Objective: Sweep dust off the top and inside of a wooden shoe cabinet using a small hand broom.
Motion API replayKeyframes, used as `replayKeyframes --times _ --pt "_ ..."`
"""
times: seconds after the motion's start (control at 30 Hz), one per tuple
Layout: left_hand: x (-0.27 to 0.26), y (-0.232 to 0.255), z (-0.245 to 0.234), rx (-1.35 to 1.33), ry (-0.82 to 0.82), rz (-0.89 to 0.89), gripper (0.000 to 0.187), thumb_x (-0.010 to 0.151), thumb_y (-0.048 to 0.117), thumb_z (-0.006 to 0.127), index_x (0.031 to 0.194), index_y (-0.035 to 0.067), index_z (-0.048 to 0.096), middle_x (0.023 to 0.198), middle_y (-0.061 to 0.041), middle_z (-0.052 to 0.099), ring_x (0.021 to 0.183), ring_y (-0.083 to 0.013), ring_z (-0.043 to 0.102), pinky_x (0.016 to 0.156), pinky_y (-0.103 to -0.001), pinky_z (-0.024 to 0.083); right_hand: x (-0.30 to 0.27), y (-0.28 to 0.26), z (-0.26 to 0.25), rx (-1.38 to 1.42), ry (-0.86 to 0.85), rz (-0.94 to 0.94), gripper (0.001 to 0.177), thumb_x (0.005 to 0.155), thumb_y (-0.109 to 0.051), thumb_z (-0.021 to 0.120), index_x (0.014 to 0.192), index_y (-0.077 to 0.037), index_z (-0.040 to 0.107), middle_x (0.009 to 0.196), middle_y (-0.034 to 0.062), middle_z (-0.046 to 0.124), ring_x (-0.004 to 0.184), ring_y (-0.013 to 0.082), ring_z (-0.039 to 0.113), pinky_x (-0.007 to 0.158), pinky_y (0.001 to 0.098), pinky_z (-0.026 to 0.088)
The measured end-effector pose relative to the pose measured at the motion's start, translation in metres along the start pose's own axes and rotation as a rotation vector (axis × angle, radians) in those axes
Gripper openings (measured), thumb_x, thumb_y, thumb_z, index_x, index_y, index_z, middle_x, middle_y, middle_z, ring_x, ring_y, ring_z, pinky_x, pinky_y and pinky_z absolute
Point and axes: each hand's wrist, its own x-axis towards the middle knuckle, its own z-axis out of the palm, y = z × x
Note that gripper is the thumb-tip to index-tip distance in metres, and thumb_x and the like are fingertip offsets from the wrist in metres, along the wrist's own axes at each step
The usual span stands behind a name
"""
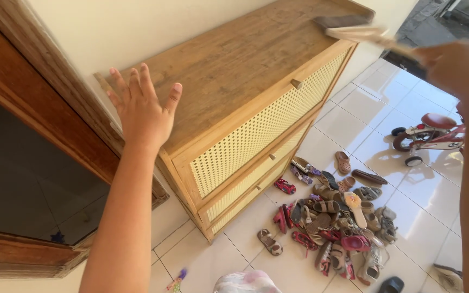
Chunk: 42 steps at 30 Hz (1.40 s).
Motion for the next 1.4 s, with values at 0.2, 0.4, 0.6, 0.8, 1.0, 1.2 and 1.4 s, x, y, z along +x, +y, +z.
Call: replayKeyframes --times 0.2,0.4,0.6,0.8,1.0,1.2,1.4 --pt "0.0 -0.004 0.005 -0.009 -0.01 0.012 0.099 0.096 0.078 0.017 0.161 0.004 0.017 0.165 -0.023 0.023 0.153 -0.037 -0.011 0.121 -0.061 -0.004 -0.079 -0.204 -0.075 0.023 0.006 0.053 0.034 0.105 -0.027 0.065 0.137 -0.039 0.069 0.073 0.0066 0.073 0.046 0.0161 0.056 0.051 0.0334 0.05" --pt "0.002 -0.005 0.005 -0.027 0.01 0.045 0.1 0.096 0.079 0.017 0.162 0.004 0.018 0.165 -0.023 0.023 0.153 -0.0371 -0.012 0.12 -0.061 -0.005 -0.073 -0.124 -0.062 0.113 -0.237 0.111 0.046 0.103 -0.018 0.061 0.143 -0.04 0.067 0.068 0.015 0.074 0.048 0.017 0.056 0.045 0.0349 0.053" --pt "0.004 -0.005 0.007 -0.032 -0.008 0.043 0.101 0.094 0.08 0.013 0.162 0.005 0.018 0.165 -0.023 0.023 0.154 -0.0368 -0.012 0.121 -0.061 -0.006 -0.082 -0.192 -0.066 0.226 -0.18 0.185 0.039 0.106 -0.022 0.059 0.144 -0.03 0.066 0.074 0.0158 0.071 0.045 0.018 0.054 0.044 0.0364 0.046" --pt "0.005 -0.008 0.009 -0.036 0.014 0.049 0.102 0.095 0.08 0.013 0.161 0.003 0.019 0.164 -0.024 0.024 0.153 -0.0386 -0.012 0.12 -0.061 -0.007 -0.109 -0.239 -0.059 0.089 -0.051 -0.266 0.045 0.103 -0.032 0.065 0.146 -0.041 0.063 0.07 0.013 0.071 0.052 0.018 0.05 0.051 0.0296 0.047" --pt "0.005 -0.007 0.01 -0.053 0.025 0.044 0.099 0.097 0.078 0.012 0.161 0.003 0.02 0.164 -0.024 0.025 0.153 -0.0391 -0.01 0.12 -0.06 -0.007 -0.137 -0.21 -0.107 0.037 -0.361 0.097 0.046 0.103 -0.03 0.065 0.146 -0.046 0.061 0.078 0.0129 0.077 0.056 0.0142 0.059 0.055 0.0268 0.052" --pt "0.006 -0.007 0.008 -0.125 0.08 0.034 0.097 0.098 0.076 0.005 0.162 0.004 0.02 0.167 -0.022 0.024 0.155 -0.0382 -0.009 0.121 -0.06 -0.007 -0.123 -0.212 -0.093 0.172 -0.299 0.172 0.045 0.103 -0.025 0.064 0.143 -0.046 0.066 0.069 0.0138 0.074 0.052 0.0106 0.061 0.048 0.0308 0.048" --pt "0.004 -0.008 0.006 -0.363 0.178 -0.02 0.097 0.096 0.074 -0.004 0.165 0.009 0.014 0.17 -0.022 0.021 0.155 -0.0388 -0.01 0.122 -0.062 -0.004 -0.12 -0.326 -0.072 0.347 -0.054 -0.289 0.042 0.101 -0.025 0.062 0.139 -0.041 0.064 0.075 0.0075 0.076 0.047 0.0141 0.048 0.048 0.0325 0.048"
